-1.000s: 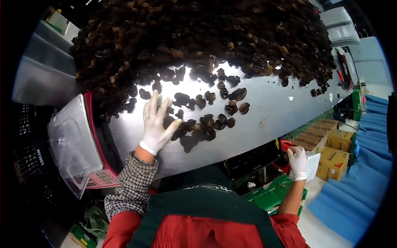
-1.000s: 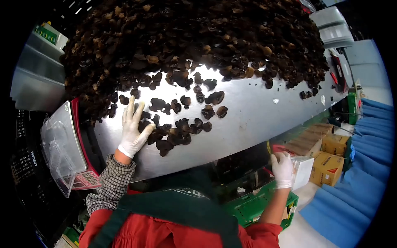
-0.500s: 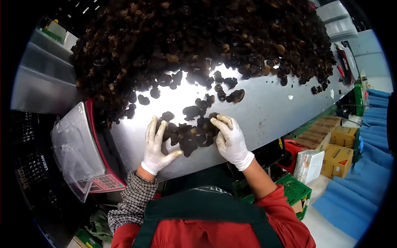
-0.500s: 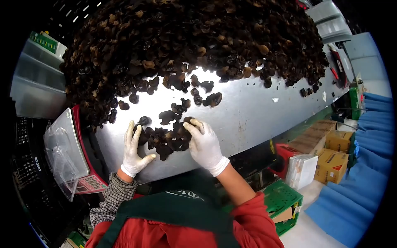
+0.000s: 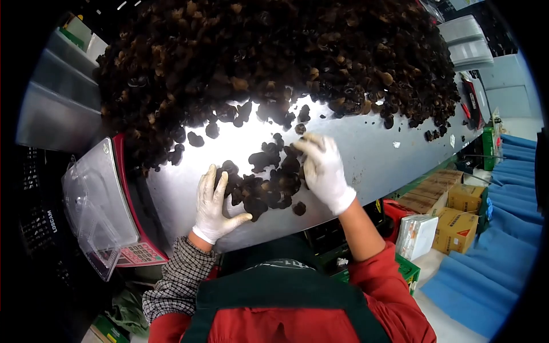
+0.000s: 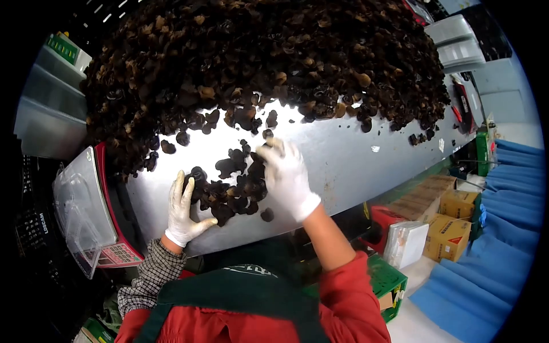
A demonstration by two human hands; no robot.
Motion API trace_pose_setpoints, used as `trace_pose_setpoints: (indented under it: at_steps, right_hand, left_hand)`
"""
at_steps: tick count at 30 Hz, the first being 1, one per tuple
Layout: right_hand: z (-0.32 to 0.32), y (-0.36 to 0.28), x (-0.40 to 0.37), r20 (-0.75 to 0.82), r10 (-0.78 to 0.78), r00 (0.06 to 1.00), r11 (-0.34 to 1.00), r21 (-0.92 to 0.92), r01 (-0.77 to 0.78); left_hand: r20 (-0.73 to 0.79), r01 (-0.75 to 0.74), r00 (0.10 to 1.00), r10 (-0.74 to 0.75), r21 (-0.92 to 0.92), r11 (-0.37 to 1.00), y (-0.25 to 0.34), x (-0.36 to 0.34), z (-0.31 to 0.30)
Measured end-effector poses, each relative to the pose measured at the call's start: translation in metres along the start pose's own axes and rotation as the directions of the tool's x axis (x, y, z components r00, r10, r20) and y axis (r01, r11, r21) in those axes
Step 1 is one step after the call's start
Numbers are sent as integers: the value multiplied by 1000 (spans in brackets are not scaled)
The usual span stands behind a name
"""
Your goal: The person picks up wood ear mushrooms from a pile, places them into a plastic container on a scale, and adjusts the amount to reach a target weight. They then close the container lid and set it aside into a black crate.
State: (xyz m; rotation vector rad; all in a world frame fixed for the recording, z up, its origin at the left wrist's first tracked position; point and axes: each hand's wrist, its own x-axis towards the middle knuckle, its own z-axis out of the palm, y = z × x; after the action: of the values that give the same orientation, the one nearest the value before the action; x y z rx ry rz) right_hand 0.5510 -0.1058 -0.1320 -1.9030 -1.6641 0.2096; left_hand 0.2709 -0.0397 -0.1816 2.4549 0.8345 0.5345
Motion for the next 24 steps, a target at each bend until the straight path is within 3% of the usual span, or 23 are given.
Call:
trace_pose_setpoints:
  at_steps: [3, 6, 8, 9, 11, 14, 17, 20, 22, 24]
  right_hand:
    - [12, 16, 59, -47, -41, 998, 999, -21, 40]
    - [24, 21, 84, 221, 151, 964, 952, -297, -81]
    - [25, 47, 72, 52, 143, 988, 989, -47, -140]
    - [11, 51, 63, 4, 291, 957, 942, 174, -287]
    - [-39, 47, 38, -4, 431, 903, 876, 244, -417]
    - [-98, 79, -29, 177, 501, 847, 809, 253, -531]
    - [-91, 75, -37, 160, 412, 897, 894, 117, -432]
    - [-48, 40, 27, 48, 174, 984, 978, 105, -178]
    - [-11, 34, 62, 16, 92, 996, 990, -113, -90]
    - [13, 43, 87, 307, 295, 905, 918, -355, -179]
  left_hand:
    - [-7, 9, 1000, -9, 8, 1000, 0, 1, -1]
    - [-9, 27, 1000, -27, 3, 1000, 1, -1, 0]
    - [-12, 29, 1000, -29, -1, 1000, 0, 0, -1]
    - [-13, 25, 1000, -25, -3, 1000, 1, 0, -2]
    - [-17, 26, 1000, -26, -17, 1000, 2, 1, -2]
    - [-23, 31, 999, -32, -34, 999, 1, 3, -2]
    - [-13, 22, 1000, -22, -10, 1000, 2, 1, -1]
    - [6, 14, 1000, -14, 25, 1000, 3, 2, -3]
    - [-1, 20, 1000, -20, 30, 999, 2, 1, -1]
    - [-1, 25, 1000, -25, 28, 999, 2, 0, -1]
